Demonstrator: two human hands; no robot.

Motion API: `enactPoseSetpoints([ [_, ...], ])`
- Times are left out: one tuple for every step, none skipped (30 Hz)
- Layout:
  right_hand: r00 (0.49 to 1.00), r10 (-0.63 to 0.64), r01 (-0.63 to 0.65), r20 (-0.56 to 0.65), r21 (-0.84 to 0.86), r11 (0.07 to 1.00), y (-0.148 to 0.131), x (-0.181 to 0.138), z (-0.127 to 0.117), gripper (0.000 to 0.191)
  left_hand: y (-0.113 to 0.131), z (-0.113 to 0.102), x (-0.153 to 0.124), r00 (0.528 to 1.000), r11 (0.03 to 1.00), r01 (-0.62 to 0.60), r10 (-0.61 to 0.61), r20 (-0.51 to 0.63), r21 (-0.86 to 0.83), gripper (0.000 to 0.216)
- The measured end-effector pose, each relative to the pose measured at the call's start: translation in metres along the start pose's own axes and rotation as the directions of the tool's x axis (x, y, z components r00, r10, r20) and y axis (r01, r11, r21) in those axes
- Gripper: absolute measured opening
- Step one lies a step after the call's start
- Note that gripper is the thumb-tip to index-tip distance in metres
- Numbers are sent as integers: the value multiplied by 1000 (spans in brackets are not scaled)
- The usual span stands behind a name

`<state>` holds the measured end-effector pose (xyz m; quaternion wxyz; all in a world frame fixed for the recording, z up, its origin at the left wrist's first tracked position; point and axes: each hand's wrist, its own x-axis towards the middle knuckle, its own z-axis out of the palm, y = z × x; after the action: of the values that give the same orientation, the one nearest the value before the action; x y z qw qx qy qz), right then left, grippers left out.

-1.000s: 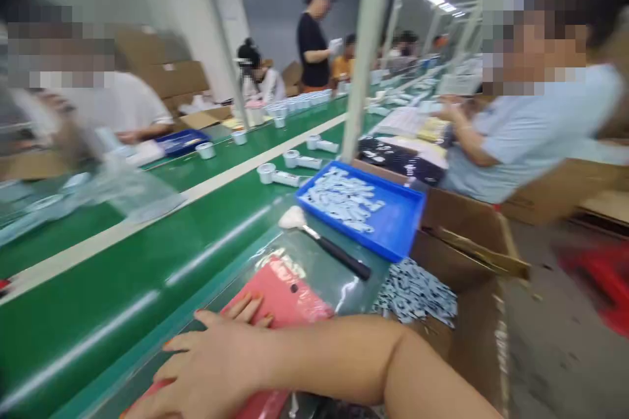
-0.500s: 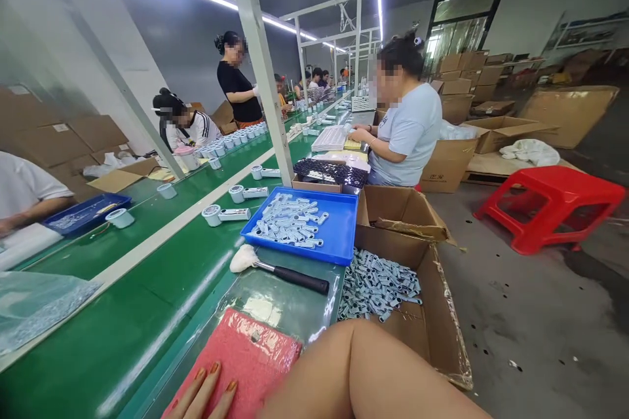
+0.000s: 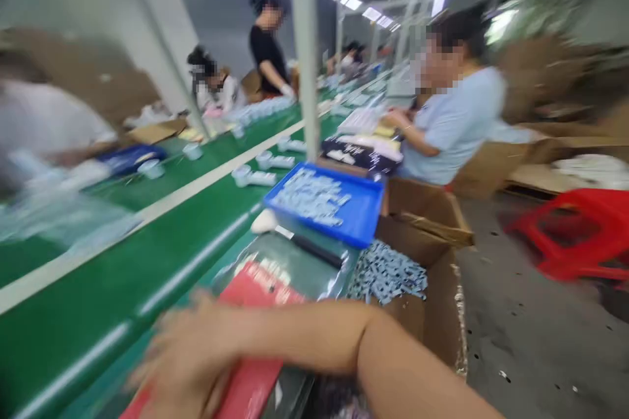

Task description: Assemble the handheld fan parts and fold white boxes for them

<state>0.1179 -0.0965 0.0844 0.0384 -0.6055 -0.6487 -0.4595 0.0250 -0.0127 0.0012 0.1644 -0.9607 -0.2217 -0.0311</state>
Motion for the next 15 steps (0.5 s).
enactPoseSetpoints([
  [998,43,-48,34,135,990,7,-4,4,86,-10,-3,-11,991,991,-118,122,56,-69,39],
  [992,89,-109,86,269,957,10,-4,14,69,-19,-5,-22,969,961,-219,234,79,-167,40],
  [979,130,-182,156,389,903,9,-2,28,46,-28,-7,-32,949,921,-278,308,72,-271,44],
  [958,157,-258,239,485,836,4,2,43,37,-34,-8,-40,940,883,-299,338,49,-362,51],
  [931,166,-332,326,562,757,-4,7,57,40,-38,-7,-45,946,854,-286,324,15,-435,58],
  [904,144,-386,402,626,678,-14,11,67,47,-38,-6,-48,949,832,-268,314,14,-485,63],
  [886,84,-409,455,684,604,-24,14,71,52,-35,-4,-48,961,830,-219,275,34,-513,62],
  [884,-18,-384,467,747,544,-34,16,69,54,-28,-1,-46,971,837,-161,229,68,-524,55],
  [889,-136,-321,437,807,496,-43,16,61,54,-19,2,-44,978,849,-100,180,105,-519,45],
  [893,-258,-222,369,860,460,-52,15,50,53,-9,5,-41,985,868,-24,105,137,-496,41],
  [881,-371,-119,293,897,425,-62,13,37,54,1,7,-39,987,885,54,22,156,-463,43],
  [870,-431,-52,240,913,404,-71,11,24,58,9,9,-38,987,894,105,-41,155,-435,46],
  [859,-475,0,192,927,374,-80,10,12,64,12,11,-38,989,899,116,-63,137,-421,44],
  [855,-494,25,160,938,347,-87,9,3,69,11,13,-41,994,902,80,-39,105,-423,39],
  [855,-505,52,121,948,314,-92,8,-2,66,5,16,-44,998,901,15,15,65,-433,37],
])
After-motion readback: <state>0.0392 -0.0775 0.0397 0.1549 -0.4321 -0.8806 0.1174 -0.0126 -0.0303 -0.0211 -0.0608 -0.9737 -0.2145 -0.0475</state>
